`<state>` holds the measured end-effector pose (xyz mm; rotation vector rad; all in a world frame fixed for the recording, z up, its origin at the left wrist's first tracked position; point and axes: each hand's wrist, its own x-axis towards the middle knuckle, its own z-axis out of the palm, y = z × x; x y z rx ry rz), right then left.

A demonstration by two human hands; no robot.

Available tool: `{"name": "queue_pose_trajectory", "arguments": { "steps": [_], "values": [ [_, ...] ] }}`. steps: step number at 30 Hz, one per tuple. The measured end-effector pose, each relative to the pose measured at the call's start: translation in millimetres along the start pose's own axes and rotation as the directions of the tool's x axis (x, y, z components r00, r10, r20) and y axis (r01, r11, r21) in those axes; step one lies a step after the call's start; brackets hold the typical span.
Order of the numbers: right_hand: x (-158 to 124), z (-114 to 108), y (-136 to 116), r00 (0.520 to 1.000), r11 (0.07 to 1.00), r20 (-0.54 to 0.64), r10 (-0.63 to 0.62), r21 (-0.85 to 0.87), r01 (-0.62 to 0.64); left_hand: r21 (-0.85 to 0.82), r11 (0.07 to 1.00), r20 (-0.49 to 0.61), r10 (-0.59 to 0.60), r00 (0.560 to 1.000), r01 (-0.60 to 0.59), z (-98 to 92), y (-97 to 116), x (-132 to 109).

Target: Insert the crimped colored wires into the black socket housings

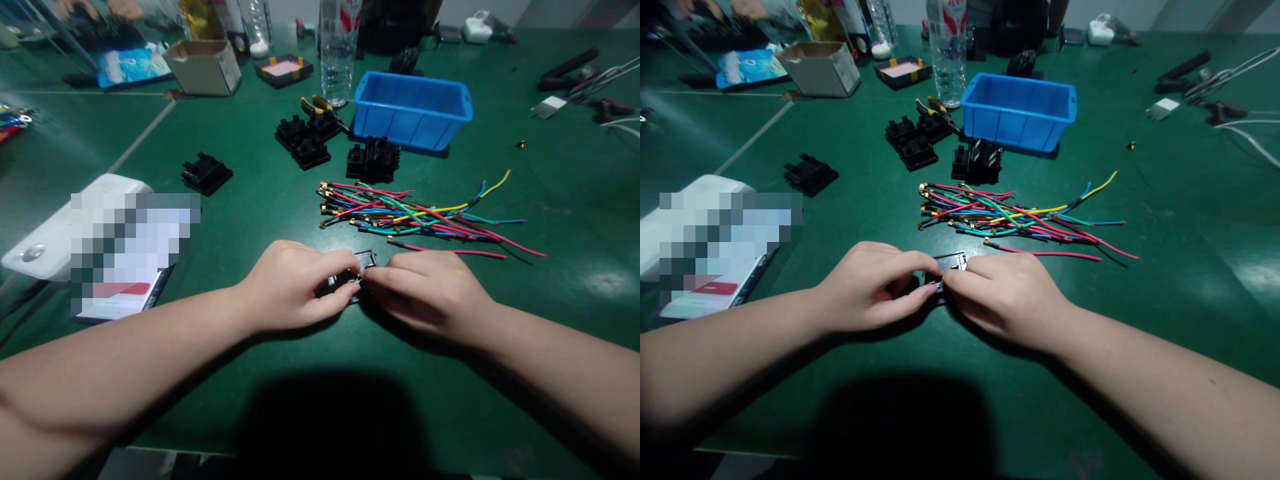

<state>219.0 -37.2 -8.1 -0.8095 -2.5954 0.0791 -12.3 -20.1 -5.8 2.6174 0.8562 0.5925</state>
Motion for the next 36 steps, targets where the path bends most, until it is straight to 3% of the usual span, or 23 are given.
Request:
{"name": "queue_pose_trajectory", "arguments": {
  "steps": [9, 16, 26, 36],
  "values": [
    [1.4, -0.6, -1.0, 1.000, 0.995, -0.014, 0.014, 0.096, -0.012, -0.006, 1.000, 0.033, -0.002, 0.999, 0.002, -1.5, -2.8, 2.7],
    [1.9, -0.6, -1.6, 0.981, 0.989, -0.151, 0.120, 0.108, -0.105, -0.017, 1.000, -0.032, -0.007, 0.999, 0.007, -2.0, -3.4, 1.2],
    [2.1, -1.9, -0.6, 1.000, 0.994, -0.017, -0.023, 0.108, 0.025, -0.020, 0.995, -0.021, -0.093, 0.995, 0.093, -0.7, -5.2, 2.0],
    [-0.1, 2.1, 0.6, 0.989, 0.962, -0.031, 0.143, 0.240, -0.131, -0.093, 0.989, 0.030, -0.117, 0.993, 0.119, -3.1, -6.6, 2.6]
  ]
}}
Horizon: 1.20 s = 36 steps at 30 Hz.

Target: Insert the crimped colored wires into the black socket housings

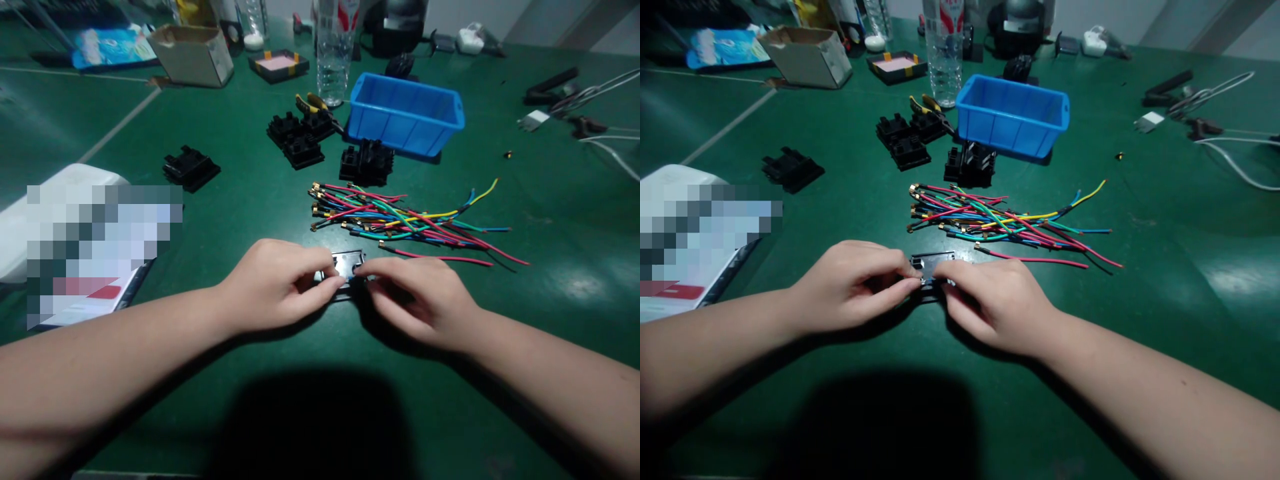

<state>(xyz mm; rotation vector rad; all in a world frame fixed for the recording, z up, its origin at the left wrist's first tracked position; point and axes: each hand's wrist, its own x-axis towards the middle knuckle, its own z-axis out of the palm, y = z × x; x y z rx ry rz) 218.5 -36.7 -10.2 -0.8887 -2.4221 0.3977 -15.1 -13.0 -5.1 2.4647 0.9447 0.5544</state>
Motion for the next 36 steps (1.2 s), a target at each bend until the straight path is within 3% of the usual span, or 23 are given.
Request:
{"name": "queue_pose_trajectory", "arguments": {
  "steps": [3, 7, 11, 24, 36],
  "values": [
    [-0.2, -0.4, -1.2, 0.999, 1.000, -0.039, 0.028, 0.008, -0.027, -0.046, 0.997, 0.011, -0.057, 0.998, 0.058, -0.6, 1.2, 0.8],
    [0.5, -1.4, -3.5, 0.992, 0.997, -0.103, 0.071, 0.021, -0.070, -0.106, 0.987, -0.084, -0.132, 0.988, 0.123, -2.1, 4.9, 2.1],
    [1.8, -0.3, -3.6, 0.990, 0.997, -0.118, 0.076, -0.014, -0.078, -0.064, 0.991, -0.124, -0.125, 0.984, 0.118, -2.4, 5.4, 3.8],
    [2.9, 3.8, -2.1, 0.985, 0.985, -0.020, 0.169, 0.031, -0.168, -0.147, 0.975, 0.017, -0.168, 0.986, 0.168, -1.5, 0.5, 6.4],
    [5.2, 0.0, -3.2, 0.990, 0.993, -0.077, 0.119, 0.024, -0.118, -0.145, 0.978, 0.015, -0.148, 0.989, 0.148, -2.0, 1.7, 7.6]
  ]
}}
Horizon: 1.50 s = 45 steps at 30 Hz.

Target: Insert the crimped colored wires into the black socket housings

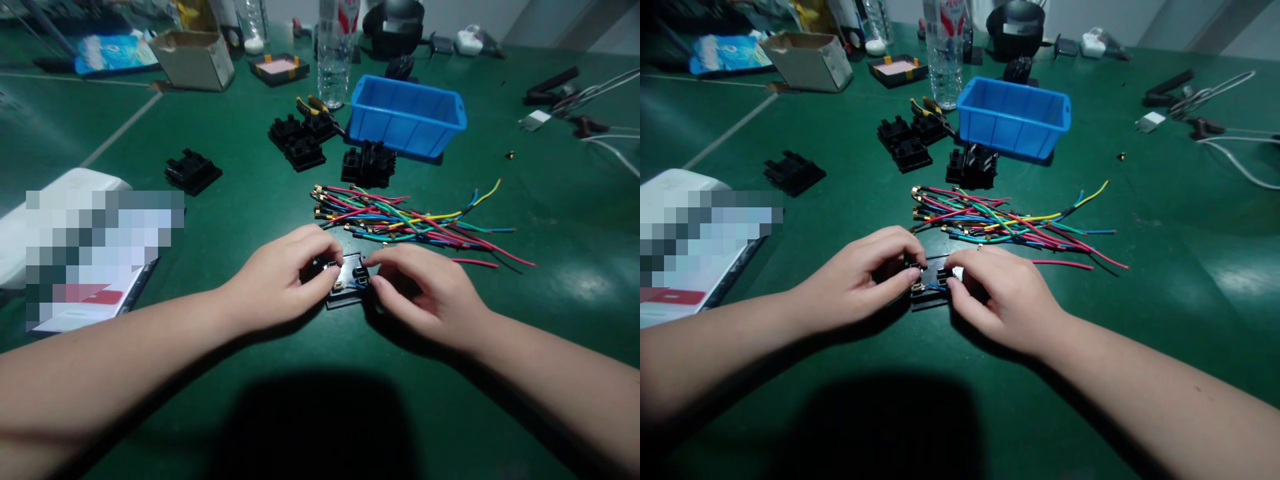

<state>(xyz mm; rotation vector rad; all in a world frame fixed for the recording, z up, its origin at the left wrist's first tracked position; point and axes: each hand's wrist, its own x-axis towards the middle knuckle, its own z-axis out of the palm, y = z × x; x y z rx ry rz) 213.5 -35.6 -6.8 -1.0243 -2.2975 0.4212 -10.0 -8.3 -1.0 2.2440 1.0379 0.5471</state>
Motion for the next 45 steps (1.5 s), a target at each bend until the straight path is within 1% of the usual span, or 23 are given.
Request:
{"name": "queue_pose_trajectory", "arguments": {
  "steps": [3, 10, 15, 21, 24, 29, 34, 39, 45],
  "values": [
    [1.6, -0.8, 1.0, 0.999, 0.999, -0.010, -0.032, -0.006, 0.031, 0.019, 1.000, 0.017, -0.004, 1.000, 0.004, 0.2, -1.6, -0.5],
    [2.3, -1.2, 0.8, 0.994, 0.998, 0.092, -0.058, 0.035, 0.056, 0.062, 0.998, 0.059, -0.028, 0.998, 0.025, 0.5, -1.7, -1.8],
    [0.1, 1.0, 2.3, 0.983, 0.993, 0.148, -0.107, 0.067, 0.098, 0.109, 0.994, 0.099, 0.005, 0.995, -0.016, 0.3, -1.2, -1.7],
    [0.1, 1.6, 3.8, 0.982, 0.991, 0.147, -0.118, 0.083, 0.107, 0.114, 0.993, 0.132, -0.008, 0.991, -0.007, -1.0, -1.6, -1.7],
    [0.1, 2.1, 4.0, 0.979, 0.989, 0.157, -0.131, 0.086, 0.118, 0.124, 0.992, 0.139, 0.005, 0.990, -0.023, -0.8, -2.0, -1.6],
    [-0.2, 2.9, 4.7, 0.976, 0.986, 0.165, -0.145, 0.102, 0.129, 0.124, 0.992, 0.150, -0.005, 0.989, -0.014, -0.9, -1.8, -0.4],
    [-0.9, 2.5, 5.2, 0.974, 0.987, 0.176, -0.142, 0.098, 0.126, 0.146, 0.989, 0.148, 0.006, 0.989, -0.028, -1.0, -2.6, -0.2],
    [-1.1, 2.5, 5.6, 0.974, 0.988, 0.183, -0.135, 0.103, 0.118, 0.128, 0.991, 0.147, 0.030, 0.989, -0.049, -0.2, -5.4, -0.8],
    [-0.4, 1.9, 5.7, 0.976, 0.988, 0.179, -0.124, 0.117, 0.104, 0.140, 0.990, 0.145, 0.003, 0.989, -0.023, 1.6, -5.1, 0.6]
  ]
}}
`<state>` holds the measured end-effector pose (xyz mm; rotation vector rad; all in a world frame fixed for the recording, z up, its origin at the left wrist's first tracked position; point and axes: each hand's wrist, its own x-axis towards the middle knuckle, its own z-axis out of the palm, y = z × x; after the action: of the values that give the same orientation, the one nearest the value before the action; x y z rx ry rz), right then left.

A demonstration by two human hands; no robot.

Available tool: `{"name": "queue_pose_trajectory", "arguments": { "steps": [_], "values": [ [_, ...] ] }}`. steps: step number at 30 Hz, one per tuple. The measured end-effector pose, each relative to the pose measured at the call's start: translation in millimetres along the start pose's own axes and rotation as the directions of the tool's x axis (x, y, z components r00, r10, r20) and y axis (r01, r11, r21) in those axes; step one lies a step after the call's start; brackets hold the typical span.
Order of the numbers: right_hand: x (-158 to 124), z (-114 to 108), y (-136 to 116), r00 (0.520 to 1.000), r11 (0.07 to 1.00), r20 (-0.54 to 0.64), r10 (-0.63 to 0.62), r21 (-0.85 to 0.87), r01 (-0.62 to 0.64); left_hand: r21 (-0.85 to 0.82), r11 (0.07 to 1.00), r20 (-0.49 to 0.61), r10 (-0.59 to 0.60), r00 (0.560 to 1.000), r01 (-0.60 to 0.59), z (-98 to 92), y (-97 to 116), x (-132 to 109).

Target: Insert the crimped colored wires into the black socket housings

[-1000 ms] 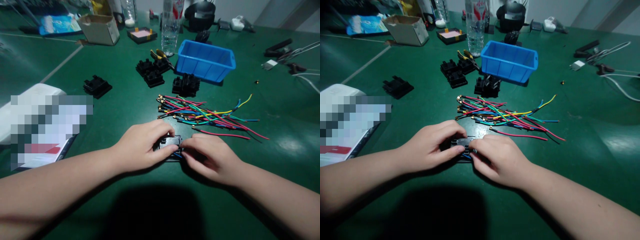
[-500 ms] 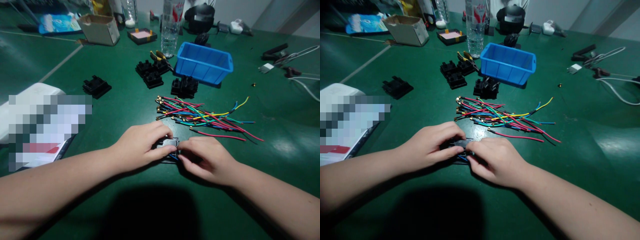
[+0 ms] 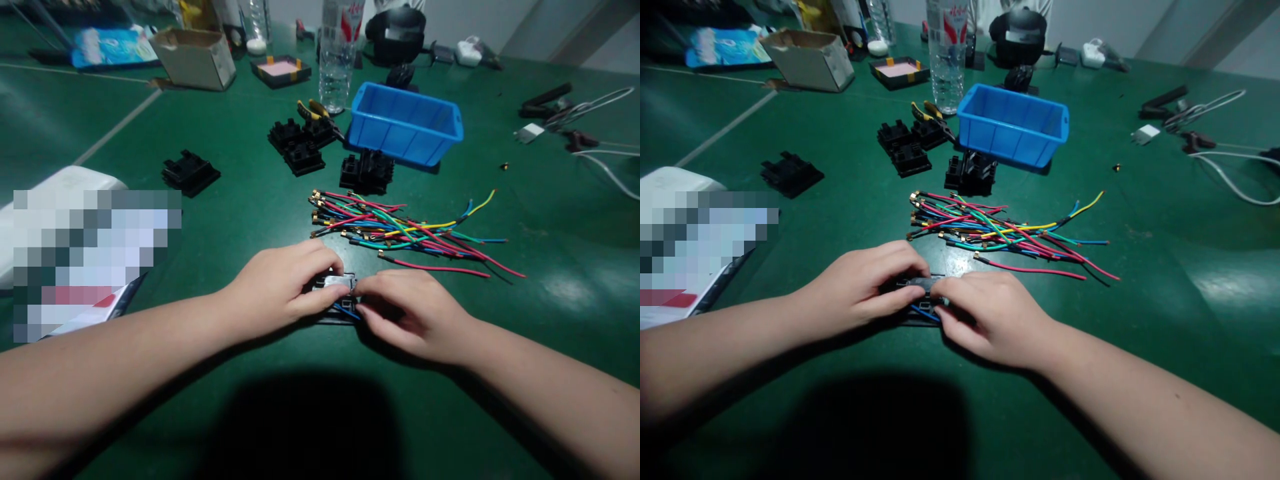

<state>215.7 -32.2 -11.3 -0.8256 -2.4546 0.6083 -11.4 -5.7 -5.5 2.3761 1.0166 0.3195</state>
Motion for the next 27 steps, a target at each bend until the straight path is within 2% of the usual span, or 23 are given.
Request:
{"name": "queue_pose_trajectory", "arguments": {
  "steps": [11, 20, 27],
  "values": [
    [1.2, 0.2, 0.0, 1.000, 1.000, 0.003, 0.007, 0.010, -0.007, 0.007, 1.000, 0.016, 0.027, 1.000, -0.027, -2.4, 1.0, -0.8],
    [1.0, -0.4, -1.0, 0.999, 1.000, 0.017, 0.028, 0.008, -0.028, 0.034, 0.999, 0.059, -0.023, 0.998, 0.021, -4.3, 3.7, -0.3],
    [0.6, -0.8, -1.6, 1.000, 1.000, 0.013, 0.028, 0.006, -0.029, 0.062, 0.998, 0.042, -0.021, 0.999, 0.018, -1.9, 3.2, -0.3]
  ]
}}
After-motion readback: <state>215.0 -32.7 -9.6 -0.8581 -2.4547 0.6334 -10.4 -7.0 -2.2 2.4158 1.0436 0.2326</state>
